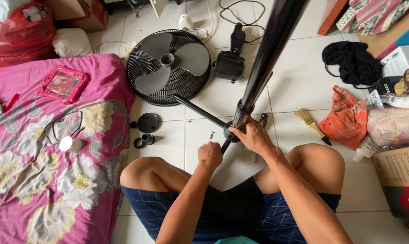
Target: The person assembles a standing electric fan by connecting the pole to the base, securing it with a screw, and attaching the motor housing. They use a brush to clean the pole and motor before assembly.
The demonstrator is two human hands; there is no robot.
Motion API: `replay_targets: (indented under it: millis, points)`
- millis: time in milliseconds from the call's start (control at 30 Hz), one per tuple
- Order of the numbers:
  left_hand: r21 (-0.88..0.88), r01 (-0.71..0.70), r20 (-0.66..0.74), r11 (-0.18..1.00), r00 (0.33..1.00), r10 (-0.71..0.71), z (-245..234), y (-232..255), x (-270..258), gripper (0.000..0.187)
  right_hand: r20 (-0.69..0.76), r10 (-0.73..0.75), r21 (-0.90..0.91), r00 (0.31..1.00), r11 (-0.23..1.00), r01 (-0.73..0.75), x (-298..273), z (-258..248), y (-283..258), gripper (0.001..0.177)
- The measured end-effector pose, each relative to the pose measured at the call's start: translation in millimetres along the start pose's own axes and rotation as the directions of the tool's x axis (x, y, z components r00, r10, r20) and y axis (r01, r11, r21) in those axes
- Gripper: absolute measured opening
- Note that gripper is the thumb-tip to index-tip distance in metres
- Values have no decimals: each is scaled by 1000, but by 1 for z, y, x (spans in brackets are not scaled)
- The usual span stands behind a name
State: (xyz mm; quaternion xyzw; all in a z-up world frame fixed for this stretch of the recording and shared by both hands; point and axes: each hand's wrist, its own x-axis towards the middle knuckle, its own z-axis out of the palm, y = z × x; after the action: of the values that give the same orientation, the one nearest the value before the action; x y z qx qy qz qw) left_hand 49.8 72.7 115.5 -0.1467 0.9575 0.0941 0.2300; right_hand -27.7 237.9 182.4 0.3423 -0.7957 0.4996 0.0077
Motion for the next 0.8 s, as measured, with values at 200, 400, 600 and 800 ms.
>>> replay_targets:
  millis: [200,400,600,800]
  points:
    - [-466,-841,-680,276,540,496,-129,14,-47,68,180,165,-39,970,986,-160,3,-12,11,53]
    - [-538,-674,-532,505,737,417,-173,53,-63,44,239,403,-359,883,882,-305,19,-70,82,43]
    - [-464,-669,-546,581,732,408,-172,55,-61,38,143,843,-575,519,498,-650,18,-16,153,59]
    - [-466,-727,-643,504,670,371,-170,56,-56,43,94,714,-554,694,617,-559,3,13,188,69]
